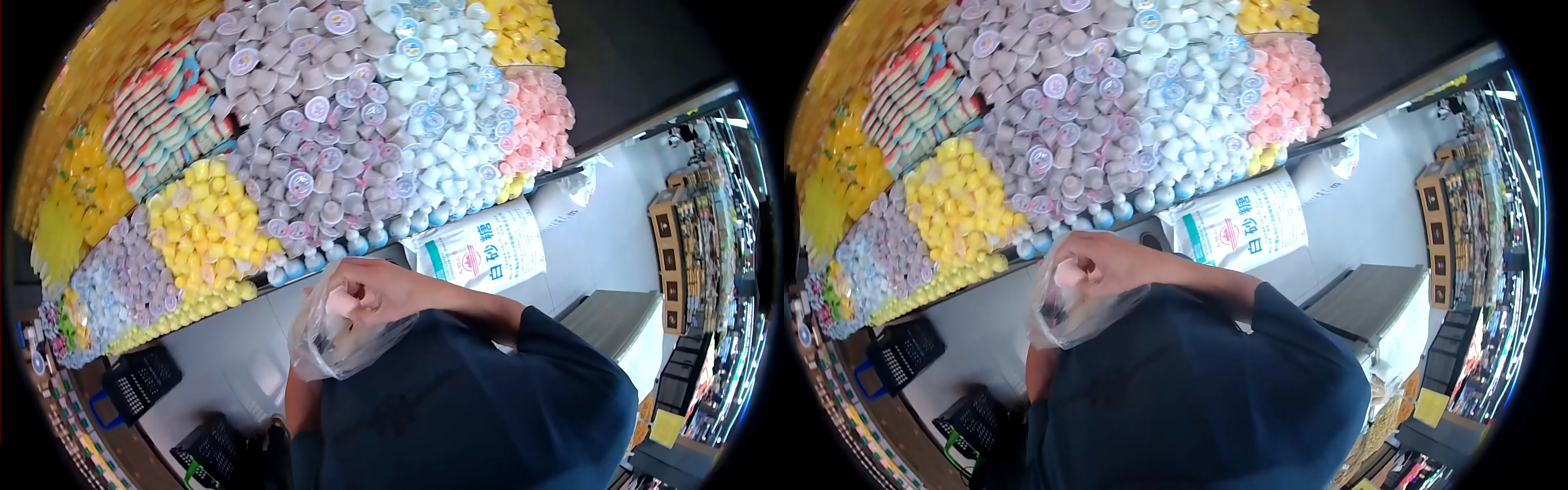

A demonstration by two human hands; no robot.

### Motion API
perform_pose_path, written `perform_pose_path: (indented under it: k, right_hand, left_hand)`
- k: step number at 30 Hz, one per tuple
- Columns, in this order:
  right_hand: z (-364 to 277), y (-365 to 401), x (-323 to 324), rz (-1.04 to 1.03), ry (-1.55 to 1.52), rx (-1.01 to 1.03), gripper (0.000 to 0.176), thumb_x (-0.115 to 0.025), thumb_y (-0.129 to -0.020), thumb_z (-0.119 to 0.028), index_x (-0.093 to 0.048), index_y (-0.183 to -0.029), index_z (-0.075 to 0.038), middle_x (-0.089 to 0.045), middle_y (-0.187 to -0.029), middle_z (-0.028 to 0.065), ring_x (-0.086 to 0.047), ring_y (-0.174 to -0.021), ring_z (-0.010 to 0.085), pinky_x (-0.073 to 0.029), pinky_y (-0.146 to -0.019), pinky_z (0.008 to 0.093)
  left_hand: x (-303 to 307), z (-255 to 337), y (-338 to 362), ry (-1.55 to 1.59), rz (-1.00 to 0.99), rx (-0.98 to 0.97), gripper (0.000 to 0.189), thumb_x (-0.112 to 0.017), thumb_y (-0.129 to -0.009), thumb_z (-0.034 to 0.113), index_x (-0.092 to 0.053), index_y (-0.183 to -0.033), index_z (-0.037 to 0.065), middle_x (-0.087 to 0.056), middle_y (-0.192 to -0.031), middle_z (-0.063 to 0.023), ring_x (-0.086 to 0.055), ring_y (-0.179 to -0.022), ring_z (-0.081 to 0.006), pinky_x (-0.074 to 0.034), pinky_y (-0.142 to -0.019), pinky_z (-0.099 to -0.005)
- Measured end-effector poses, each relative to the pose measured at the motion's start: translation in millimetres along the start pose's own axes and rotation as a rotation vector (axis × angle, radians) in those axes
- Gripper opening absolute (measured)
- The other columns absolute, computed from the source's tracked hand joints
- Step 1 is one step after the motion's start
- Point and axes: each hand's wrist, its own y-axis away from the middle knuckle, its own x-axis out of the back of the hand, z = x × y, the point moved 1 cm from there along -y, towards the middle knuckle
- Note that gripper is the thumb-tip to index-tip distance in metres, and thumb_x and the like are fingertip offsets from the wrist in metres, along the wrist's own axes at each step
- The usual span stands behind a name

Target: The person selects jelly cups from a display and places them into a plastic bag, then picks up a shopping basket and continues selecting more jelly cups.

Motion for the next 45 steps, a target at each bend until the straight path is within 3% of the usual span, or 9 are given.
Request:
perform_pose_path:
  k: [1,4,17,23,27,31,34,42,45]
  right_hand:
    - [2.9,3.3,4.9,-0.035,-0.150,-0.078,0.030,-0.069,-0.083,-0.014,-0.058,-0.108,-0.002,-0.059,-0.096,0.0124,-0.060,-0.087,0.0268,-0.050,-0.077,0.0376]
    - [26.9,13.6,8.0,-0.060,-0.712,-0.202,0.041,-0.068,-0.086,-0.012,-0.054,-0.123,-0.004,-0.062,-0.111,0.0062,-0.059,-0.102,0.0130,-0.049,-0.085,0.0308]
    - [63.9,41.6,84.6,0.391,-1.346,-0.180,0.055,-0.066,-0.088,-0.019,-0.046,-0.137,-0.005,-0.057,-0.125,0.0187,-0.063,-0.103,0.0240,-0.052,-0.089,0.0337]
    - [101.7,91.8,224.8,1.149,-0.527,-0.255,0.036,-0.064,-0.086,-0.006,-0.051,-0.119,0.001,-0.061,-0.115,0.0148,-0.064,-0.095,0.0231,-0.052,-0.081,0.0297]
    - [165.9,113.3,342.4,1.387,0.344,-0.246,0.037,-0.074,-0.082,-0.017,-0.056,-0.107,0.002,-0.061,-0.101,0.0085,-0.061,-0.089,0.0151,-0.050,-0.077,0.0291]
    - [184.6,98.5,397.4,1.360,0.576,-0.328,0.038,-0.074,-0.081,-0.018,-0.058,-0.109,0.001,-0.062,-0.101,0.0110,-0.062,-0.089,0.0190,-0.051,-0.077,0.0316]
    - [234.1,95.9,434.3,1.110,0.963,-0.198,0.029,-0.072,-0.076,-0.011,-0.066,-0.104,-0.003,-0.064,-0.103,0.0170,-0.063,-0.092,0.0333,-0.051,-0.082,0.0413]
    - [254.7,95.6,449.3,1.023,1.245,-0.074,0.013,-0.071,-0.077,-0.009,-0.072,-0.089,-0.005,-0.069,-0.089,0.0129,-0.065,-0.086,0.0318,-0.051,-0.082,0.0408]
    - [275.3,95.1,466.7,0.739,1.169,-0.133,0.016,-0.063,-0.083,-0.021,-0.068,-0.079,-0.006,-0.066,-0.066,0.0113,-0.064,-0.060,0.0256,-0.051,-0.056,0.0388]
  left_hand:
    - [-1.4,-2.2,-0.3,-0.009,0.041,-0.036,0.069,-0.028,-0.102,0.058,-0.043,-0.140,0.003,-0.054,-0.132,-0.0122,-0.056,-0.119,-0.0237,-0.046,-0.102,-0.0395]
    - [-17.3,-3.1,-5.1,-0.156,-0.022,-0.073,0.080,-0.039,-0.095,0.067,-0.042,-0.141,0.002,-0.054,-0.132,-0.0147,-0.057,-0.116,-0.0255,-0.047,-0.100,-0.0406]
    - [-30.4,-6.4,-31.9,-0.056,-0.027,0.013,0.082,-0.040,-0.093,0.068,-0.042,-0.141,0.001,-0.054,-0.131,-0.0152,-0.057,-0.115,-0.0259,-0.047,-0.100,-0.0408]
    - [-44.0,-23.1,-38.3,-0.029,0.001,0.012,0.083,-0.040,-0.093,0.069,-0.042,-0.141,0.001,-0.054,-0.131,-0.0153,-0.057,-0.114,-0.0260,-0.047,-0.099,-0.0409]
    - [-53.3,-34.6,-43.2,-0.021,0.018,0.009,0.084,-0.040,-0.093,0.069,-0.042,-0.141,0.001,-0.055,-0.131,-0.0155,-0.057,-0.114,-0.0262,-0.048,-0.099,-0.0409]
    - [-59.1,-48.3,-43.1,0.002,0.041,0.001,0.084,-0.041,-0.092,0.069,-0.042,-0.141,0.001,-0.055,-0.130,-0.0156,-0.057,-0.114,-0.0263,-0.048,-0.099,-0.0410]
    - [-64.6,-57.5,-47.4,0.020,0.047,-0.008,0.085,-0.041,-0.092,0.070,-0.042,-0.141,0.001,-0.055,-0.130,-0.0157,-0.057,-0.114,-0.0264,-0.048,-0.099,-0.0410]
    - [-79.3,-64.4,-71.9,0.065,-0.020,-0.004,0.086,-0.042,-0.091,0.071,-0.042,-0.141,0.001,-0.055,-0.130,-0.0160,-0.058,-0.113,-0.0266,-0.048,-0.099,-0.0412]
    - [-66.2,-69.9,-46.0,0.107,0.048,-0.044,0.087,-0.042,-0.091,0.071,-0.041,-0.141,0.001,-0.055,-0.130,-0.0160,-0.058,-0.113,-0.0267,-0.048,-0.098,-0.0412]
